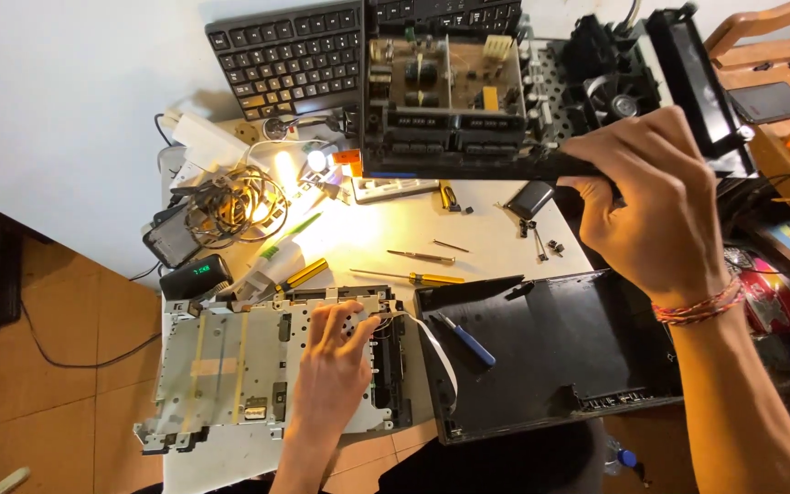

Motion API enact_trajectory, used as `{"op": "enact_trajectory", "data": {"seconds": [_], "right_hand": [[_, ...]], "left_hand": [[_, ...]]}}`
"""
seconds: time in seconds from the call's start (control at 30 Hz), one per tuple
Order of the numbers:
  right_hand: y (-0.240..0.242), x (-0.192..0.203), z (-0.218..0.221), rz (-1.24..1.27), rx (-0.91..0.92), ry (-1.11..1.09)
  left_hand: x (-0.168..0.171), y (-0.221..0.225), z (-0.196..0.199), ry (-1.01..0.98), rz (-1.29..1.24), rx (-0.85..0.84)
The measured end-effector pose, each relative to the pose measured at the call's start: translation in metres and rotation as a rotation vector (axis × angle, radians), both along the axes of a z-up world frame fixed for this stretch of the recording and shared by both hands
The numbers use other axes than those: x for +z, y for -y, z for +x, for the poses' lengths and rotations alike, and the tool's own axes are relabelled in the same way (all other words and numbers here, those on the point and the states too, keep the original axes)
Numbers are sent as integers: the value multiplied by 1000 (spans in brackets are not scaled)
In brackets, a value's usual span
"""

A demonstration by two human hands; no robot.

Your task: The person is disconnecting various internal cables and ribbon connectors from a game console during a repair or disassembly process.

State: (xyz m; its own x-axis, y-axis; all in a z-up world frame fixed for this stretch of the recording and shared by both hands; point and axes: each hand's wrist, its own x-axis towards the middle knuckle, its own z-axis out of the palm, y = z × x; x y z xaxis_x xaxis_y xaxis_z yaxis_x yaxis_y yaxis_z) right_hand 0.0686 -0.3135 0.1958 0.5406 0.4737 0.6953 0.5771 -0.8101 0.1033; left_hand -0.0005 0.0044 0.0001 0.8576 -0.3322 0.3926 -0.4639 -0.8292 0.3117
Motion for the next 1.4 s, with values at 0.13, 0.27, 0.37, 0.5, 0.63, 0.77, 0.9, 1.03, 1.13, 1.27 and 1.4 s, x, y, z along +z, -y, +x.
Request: {"op": "enact_trajectory", "data": {"seconds": [0.13, 0.27, 0.37, 0.5, 0.63, 0.77, 0.9, 1.03, 1.13, 1.27, 1.4], "right_hand": [[5, -23, 8, -19, 26, -49], [-1, -47, 13, 15, 64, -127], [-14, -54, 13, 43, 69, -154], [-21, -79, 20, 60, 84, -170], [-39, -106, 22, 50, 100, -146], [-59, -127, 20, 22, 57, -184], [-57, -171, 31, 37, 7, -267], [-54, -179, 34, 92, -13, -302], [-48, -187, 37, 88, -23, -300], [-42, -198, 40, 70, -41, -364], [-40, -203, 43, 95, -60, -417]], "left_hand": [[-4, 1, 1, -60, -30, 5], [-1, 3, 1, -45, -45, 10], [-1, 3, 2, -70, -44, 12], [-10, 3, 2, -35, -50, 22], [-7, 1, 1, -61, 26, 17], [1, 5, -1, -18, -14, 31], [8, 6, -3, 6, -14, 10], [4, 7, -2, -34, 32, 32], [3, 8, -1, -56, 23, 42], [1, 9, -2, -55, -9, 49], [2, 9, -3, -79, -2, 63]]}}
